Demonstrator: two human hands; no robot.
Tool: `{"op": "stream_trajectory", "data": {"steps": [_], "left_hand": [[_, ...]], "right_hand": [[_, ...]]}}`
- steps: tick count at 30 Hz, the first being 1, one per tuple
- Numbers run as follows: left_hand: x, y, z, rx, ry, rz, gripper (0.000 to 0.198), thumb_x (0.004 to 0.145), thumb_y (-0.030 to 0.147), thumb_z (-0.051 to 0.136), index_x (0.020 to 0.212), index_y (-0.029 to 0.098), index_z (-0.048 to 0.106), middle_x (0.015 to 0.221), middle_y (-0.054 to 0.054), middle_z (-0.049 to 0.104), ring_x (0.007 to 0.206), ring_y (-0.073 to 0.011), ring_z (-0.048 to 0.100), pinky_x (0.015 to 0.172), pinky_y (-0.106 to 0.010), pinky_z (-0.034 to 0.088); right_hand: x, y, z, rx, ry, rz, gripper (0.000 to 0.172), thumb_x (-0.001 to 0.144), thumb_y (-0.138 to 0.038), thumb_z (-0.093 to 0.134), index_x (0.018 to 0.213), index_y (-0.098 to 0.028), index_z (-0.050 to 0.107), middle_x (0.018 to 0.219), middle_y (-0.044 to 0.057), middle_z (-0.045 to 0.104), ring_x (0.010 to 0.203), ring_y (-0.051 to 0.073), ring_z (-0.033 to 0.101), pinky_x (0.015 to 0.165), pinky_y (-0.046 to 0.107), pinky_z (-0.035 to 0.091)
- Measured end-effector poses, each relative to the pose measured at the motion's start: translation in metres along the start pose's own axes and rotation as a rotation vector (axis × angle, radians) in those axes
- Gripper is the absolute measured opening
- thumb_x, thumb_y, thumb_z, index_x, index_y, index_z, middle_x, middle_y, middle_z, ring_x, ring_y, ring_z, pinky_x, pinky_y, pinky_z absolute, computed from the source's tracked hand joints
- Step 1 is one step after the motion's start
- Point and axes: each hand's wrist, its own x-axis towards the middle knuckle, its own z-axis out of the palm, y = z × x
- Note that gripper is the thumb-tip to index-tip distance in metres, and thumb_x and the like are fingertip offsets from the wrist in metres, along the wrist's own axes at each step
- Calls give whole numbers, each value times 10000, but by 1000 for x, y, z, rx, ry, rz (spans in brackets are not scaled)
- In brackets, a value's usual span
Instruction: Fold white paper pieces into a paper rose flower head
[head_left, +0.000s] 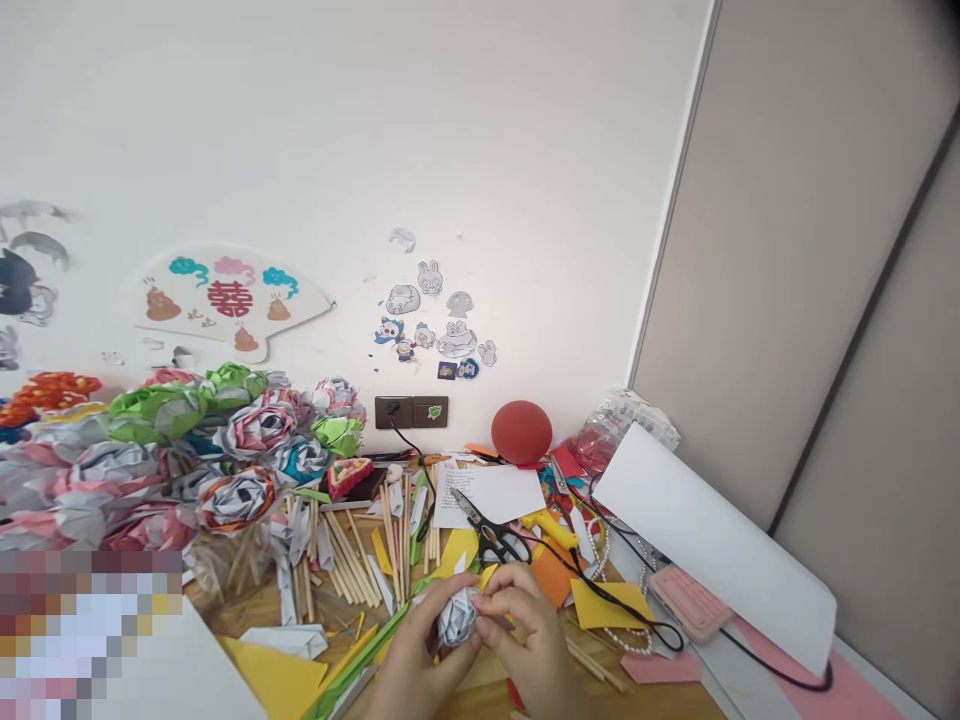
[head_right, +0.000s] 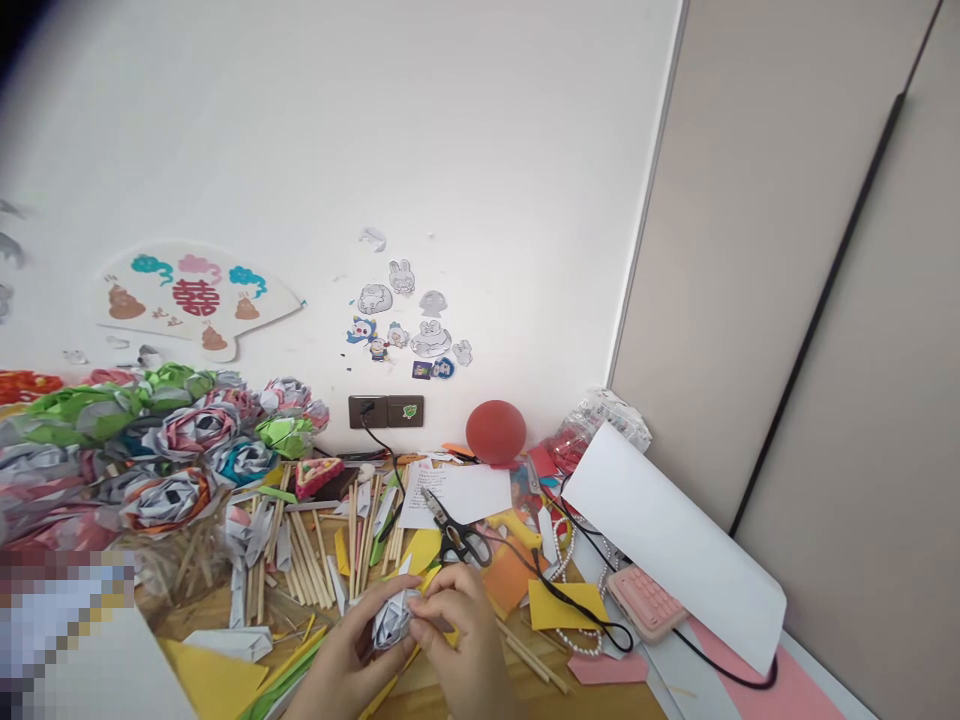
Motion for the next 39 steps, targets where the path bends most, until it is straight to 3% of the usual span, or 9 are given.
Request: {"op": "stream_trajectory", "data": {"steps": [8,10,13,16,19,22,27,34,39], "left_hand": [[0,-3,-4,35,-31,-15,330,686,235,619,1014,195,637,1028,-84,657,973,-228,596,841,-301,480],[-2,-7,-4,46,-61,-4,401,679,200,617,1080,215,609,1070,-76,623,988,-217,576,861,-293,459],[-7,-14,-1,0,-111,-38,676,660,190,626,1296,263,409,989,-40,573,759,-147,583,685,-236,484],[-12,-21,3,-50,-169,-73,917,649,326,665,1401,305,141,931,-14,508,578,-94,500,500,-194,415],[-14,-24,4,-32,-193,-48,1013,627,542,653,1414,303,61,976,-38,490,584,-100,495,515,-212,416],[-13,-23,2,15,-197,4,954,642,680,544,1408,262,158,983,-63,524,655,-145,544,611,-262,468],[-9,-23,5,237,-49,112,548,794,604,375,1192,263,536,1090,-105,560,1009,-251,537,868,-352,440],[-9,-23,14,379,169,165,416,829,507,391,1029,246,646,1164,-131,510,1023,-267,540,876,-403,444],[-8,-10,2,480,167,229,263,835,381,468,950,253,666,1063,-103,584,1044,-255,557,855,-360,475]], "right_hand": [[4,-13,-13,-275,-89,-126,226,844,-192,467,966,-251,649,827,45,516,786,190,522,673,307,446],[5,-7,-15,-236,-3,-36,236,862,-219,445,993,-258,638,877,52,532,853,199,535,738,322,457],[8,2,-18,-134,80,177,229,841,-294,503,1025,-239,627,995,74,586,978,227,544,855,351,443],[11,7,-18,19,-11,389,275,784,-381,576,958,-188,665,994,98,643,958,247,589,853,357,459],[13,7,-17,132,-85,497,291,730,-407,629,862,-155,688,895,99,684,868,249,627,797,361,477],[11,9,-14,170,-101,495,231,680,-345,671,809,-154,687,793,71,691,779,231,637,733,344,485],[8,13,-8,58,1,450,103,656,-179,640,753,-170,672,737,41,666,751,220,622,720,327,474],[7,5,-7,-167,54,177,219,680,-38,578,800,-203,657,798,37,649,794,202,584,715,293,459],[6,1,-6,-225,23,47,246,716,-25,575,850,-221,638,794,21,659,801,194,556,711,281,448]]}}
